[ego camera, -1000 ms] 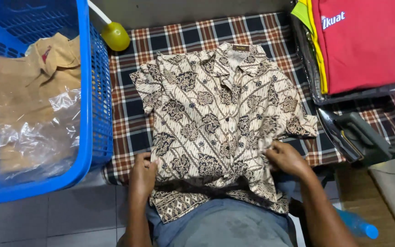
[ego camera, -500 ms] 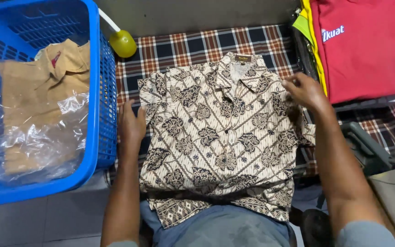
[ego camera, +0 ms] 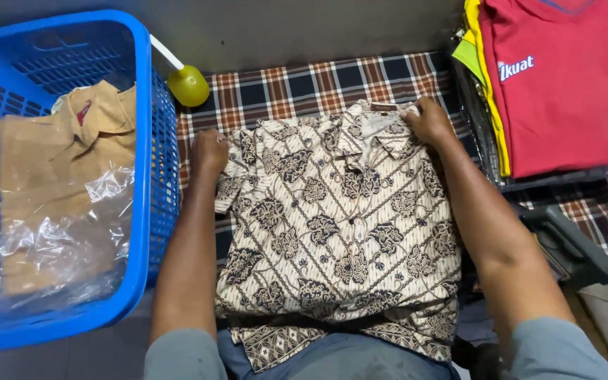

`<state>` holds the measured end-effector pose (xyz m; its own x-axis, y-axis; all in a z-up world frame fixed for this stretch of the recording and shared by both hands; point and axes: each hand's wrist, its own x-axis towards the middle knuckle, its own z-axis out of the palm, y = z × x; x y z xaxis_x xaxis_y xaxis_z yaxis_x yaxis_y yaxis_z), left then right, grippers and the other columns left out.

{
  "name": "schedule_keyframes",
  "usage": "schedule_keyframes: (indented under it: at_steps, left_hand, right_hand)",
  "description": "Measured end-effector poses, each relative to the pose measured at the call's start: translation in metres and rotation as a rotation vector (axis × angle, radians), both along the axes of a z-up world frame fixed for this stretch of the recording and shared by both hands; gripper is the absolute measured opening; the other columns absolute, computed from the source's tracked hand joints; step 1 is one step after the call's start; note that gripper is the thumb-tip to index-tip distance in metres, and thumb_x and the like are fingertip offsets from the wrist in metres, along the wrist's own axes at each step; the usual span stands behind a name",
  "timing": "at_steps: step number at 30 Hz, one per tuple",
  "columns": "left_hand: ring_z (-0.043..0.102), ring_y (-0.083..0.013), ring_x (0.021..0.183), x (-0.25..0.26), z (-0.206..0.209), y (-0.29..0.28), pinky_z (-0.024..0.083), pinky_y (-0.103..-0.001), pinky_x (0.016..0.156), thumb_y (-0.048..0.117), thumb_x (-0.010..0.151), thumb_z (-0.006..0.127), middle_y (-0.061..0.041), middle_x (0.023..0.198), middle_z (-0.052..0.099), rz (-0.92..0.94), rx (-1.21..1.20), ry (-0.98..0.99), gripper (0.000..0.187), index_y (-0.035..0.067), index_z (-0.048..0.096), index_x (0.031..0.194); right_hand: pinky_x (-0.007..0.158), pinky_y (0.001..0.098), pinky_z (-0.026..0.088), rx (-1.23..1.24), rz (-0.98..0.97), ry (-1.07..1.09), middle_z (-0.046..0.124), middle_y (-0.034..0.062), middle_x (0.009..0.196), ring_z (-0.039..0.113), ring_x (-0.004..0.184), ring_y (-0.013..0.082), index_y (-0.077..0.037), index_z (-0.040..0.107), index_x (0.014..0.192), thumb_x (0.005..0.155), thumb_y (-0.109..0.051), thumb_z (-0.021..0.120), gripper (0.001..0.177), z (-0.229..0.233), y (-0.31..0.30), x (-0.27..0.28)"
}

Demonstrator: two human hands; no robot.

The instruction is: The person irons a patterned shirt on a plaid-covered ironing board. They repeatedly smooth the fabric with their hands and use an iron to press the shirt, adjusting its position several times during the process.

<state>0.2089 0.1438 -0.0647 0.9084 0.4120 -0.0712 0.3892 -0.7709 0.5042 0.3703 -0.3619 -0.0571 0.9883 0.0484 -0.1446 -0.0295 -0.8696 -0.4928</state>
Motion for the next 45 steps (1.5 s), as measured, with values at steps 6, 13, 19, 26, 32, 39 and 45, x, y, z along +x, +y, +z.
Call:
schedule_keyframes:
  at_steps: [6, 13, 19, 26, 32, 39, 45]
  left_hand:
    - [0.069, -0.0429, 0.101, 0.007, 0.056, -0.009, 0.054, -0.053, 0.087, 0.015, 0.1, 0.059, -0.02, 0.096, 0.07, 0.178, 0.044, -0.327, 0.011, 0.007, 0.066, 0.102]
    - [0.068, -0.0432, 0.095, 0.063, -0.024, 0.018, 0.055, -0.054, 0.081, 0.006, 0.096, 0.063, -0.02, 0.095, 0.066, 0.109, 0.176, -0.454, 0.007, 0.003, 0.061, 0.103]
    - [0.053, -0.0438, 0.118, 0.006, 0.028, -0.042, 0.052, -0.061, 0.089, 0.002, 0.081, 0.085, -0.019, 0.135, 0.053, 0.071, 0.428, -0.453, 0.049, 0.004, 0.057, 0.121]
    - [0.064, -0.0263, 0.092, -0.13, 0.068, -0.251, 0.056, -0.04, 0.08, 0.015, 0.101, 0.061, -0.014, 0.103, 0.065, -0.483, -0.191, 0.015, 0.023, 0.006, 0.064, 0.122]
    - [0.061, -0.0242, 0.103, -0.145, 0.046, -0.3, 0.053, -0.037, 0.081, 0.013, 0.106, 0.052, -0.017, 0.117, 0.06, -0.595, -0.064, -0.033, 0.028, 0.002, 0.056, 0.131]
    - [0.063, -0.0209, 0.094, -0.126, 0.013, -0.308, 0.055, -0.035, 0.078, 0.016, 0.103, 0.057, -0.009, 0.103, 0.061, -0.555, 0.099, 0.0, 0.017, 0.005, 0.064, 0.113]
    - [0.067, -0.0309, 0.095, -0.117, -0.007, -0.308, 0.056, -0.044, 0.077, 0.006, 0.096, 0.06, -0.013, 0.099, 0.063, -0.54, 0.122, -0.123, 0.008, 0.003, 0.066, 0.101]
  right_hand:
    - [0.096, 0.0507, 0.053, 0.159, -0.236, -0.135, 0.071, 0.0183, 0.117, 0.064, 0.117, 0.0391, -0.018, 0.067, 0.126, 0.095, -0.035, 0.078, 0.037, 0.013, -0.035, -0.027]
    - [0.097, 0.0501, 0.053, 0.096, -0.302, -0.101, 0.072, 0.0185, 0.116, 0.065, 0.117, 0.0373, -0.017, 0.066, 0.124, 0.094, -0.035, 0.077, 0.037, 0.01, -0.026, -0.047]
    - [0.09, 0.0634, 0.05, -0.254, 0.012, -0.454, 0.059, 0.0229, 0.12, 0.06, 0.112, 0.0486, -0.007, 0.059, 0.136, 0.093, -0.017, 0.075, 0.047, 0.034, -0.014, -0.054]
    - [0.089, 0.0595, 0.052, -0.011, 0.124, -0.035, 0.072, 0.0191, 0.097, 0.069, 0.103, 0.044, -0.011, 0.062, 0.118, 0.099, -0.045, 0.067, 0.039, 0.075, 0.067, -0.096]
    - [0.094, 0.064, 0.05, 0.072, 0.17, 0.039, 0.066, 0.0293, 0.114, 0.066, 0.11, 0.0503, -0.006, 0.042, 0.142, 0.09, -0.019, 0.072, 0.061, 0.066, 0.08, -0.109]
    - [0.096, 0.0512, 0.051, 0.451, -0.032, -0.144, 0.07, 0.0199, 0.118, 0.066, 0.114, 0.0396, -0.011, 0.057, 0.13, 0.094, -0.012, 0.053, 0.036, 0.048, 0.052, -0.096]
    - [0.068, 0.0275, 0.056, 0.731, -0.2, -0.037, 0.067, 0.0073, 0.097, 0.064, 0.08, 0.0122, -0.004, 0.051, 0.138, 0.094, -0.012, 0.065, 0.047, 0.073, 0.058, -0.097]
